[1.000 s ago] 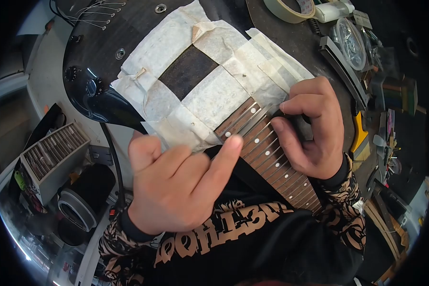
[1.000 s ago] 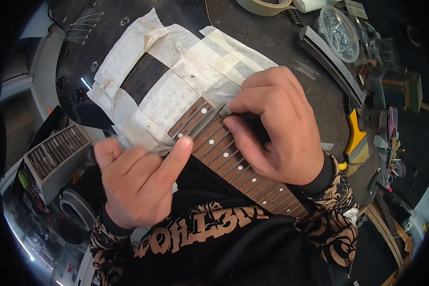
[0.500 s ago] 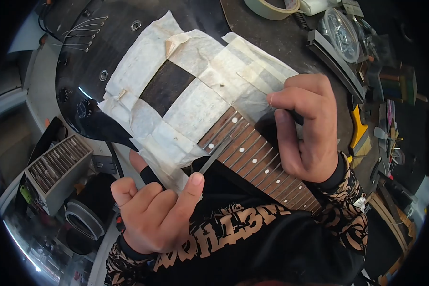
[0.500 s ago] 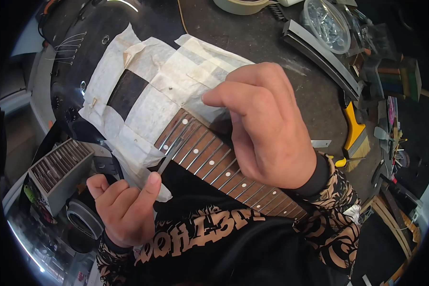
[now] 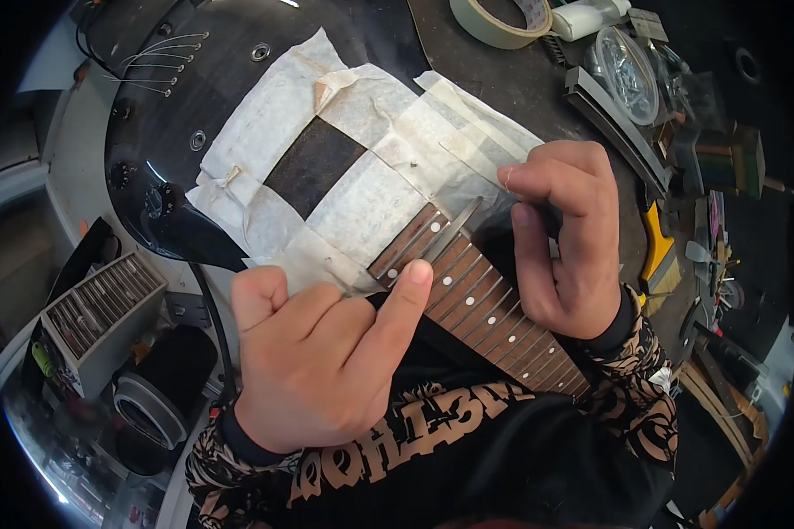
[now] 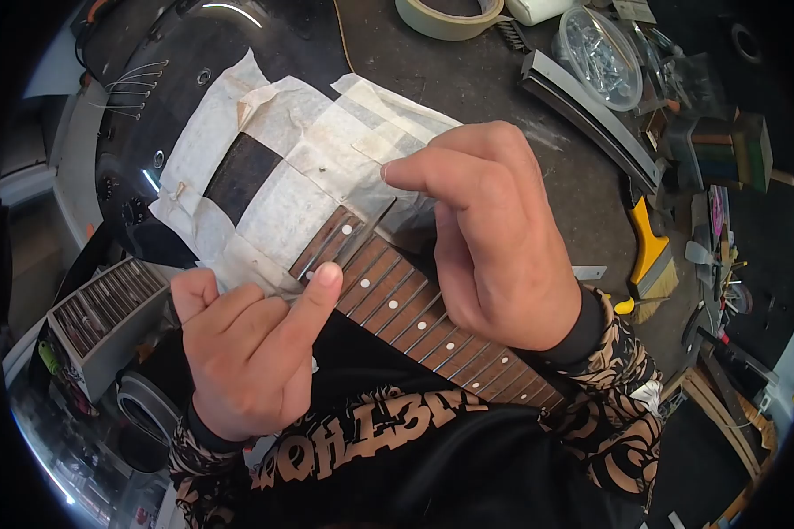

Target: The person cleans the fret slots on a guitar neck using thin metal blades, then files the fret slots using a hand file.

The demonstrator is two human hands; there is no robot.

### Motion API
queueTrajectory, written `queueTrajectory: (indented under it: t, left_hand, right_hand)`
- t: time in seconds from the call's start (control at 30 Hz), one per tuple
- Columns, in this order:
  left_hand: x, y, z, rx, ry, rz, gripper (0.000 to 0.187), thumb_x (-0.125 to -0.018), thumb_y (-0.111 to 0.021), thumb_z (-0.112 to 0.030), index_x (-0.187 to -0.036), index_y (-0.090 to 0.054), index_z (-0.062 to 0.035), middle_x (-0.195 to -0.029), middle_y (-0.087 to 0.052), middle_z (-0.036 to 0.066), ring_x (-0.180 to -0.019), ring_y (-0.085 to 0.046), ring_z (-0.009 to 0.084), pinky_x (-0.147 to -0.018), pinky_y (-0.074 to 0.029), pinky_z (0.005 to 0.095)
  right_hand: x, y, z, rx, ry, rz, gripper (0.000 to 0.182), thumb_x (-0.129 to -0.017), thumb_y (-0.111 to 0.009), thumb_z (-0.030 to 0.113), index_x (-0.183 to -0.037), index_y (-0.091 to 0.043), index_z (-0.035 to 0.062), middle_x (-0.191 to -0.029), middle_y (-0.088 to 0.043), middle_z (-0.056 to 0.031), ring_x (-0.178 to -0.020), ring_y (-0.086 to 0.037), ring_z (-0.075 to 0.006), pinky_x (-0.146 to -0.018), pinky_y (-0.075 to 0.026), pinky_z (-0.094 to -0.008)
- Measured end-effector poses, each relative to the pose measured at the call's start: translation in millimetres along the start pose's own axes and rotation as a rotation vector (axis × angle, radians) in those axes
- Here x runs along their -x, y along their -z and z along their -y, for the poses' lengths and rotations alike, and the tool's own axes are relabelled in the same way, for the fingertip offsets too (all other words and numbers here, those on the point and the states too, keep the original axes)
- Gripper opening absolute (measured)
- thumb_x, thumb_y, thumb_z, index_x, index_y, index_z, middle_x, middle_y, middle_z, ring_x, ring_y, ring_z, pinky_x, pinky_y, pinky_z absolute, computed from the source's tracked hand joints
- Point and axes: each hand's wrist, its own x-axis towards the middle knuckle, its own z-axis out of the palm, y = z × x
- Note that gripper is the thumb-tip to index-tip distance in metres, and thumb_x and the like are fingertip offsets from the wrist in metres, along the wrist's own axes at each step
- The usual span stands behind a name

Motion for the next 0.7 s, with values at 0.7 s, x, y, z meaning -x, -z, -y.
queueTrajectory:
  t: [0.7]
  left_hand:
    - [-3.2, -1.9, 2.6, 0.003, -0.031, -0.013, 0.061, -0.083, -0.073, 0.001, -0.142, -0.085, 0.0006, -0.076, -0.044, -0.003, -0.069, -0.047, 0.0192, -0.081, -0.032, 0.0473]
  right_hand:
    - [1.7, -0.3, 1.5, -0.038, -0.019, 0.000, 0.065, -0.092, -0.060, -0.029, -0.148, -0.065, 0.0049, -0.126, -0.063, -0.0144, -0.105, -0.064, -0.0232, -0.095, -0.054, -0.0352]
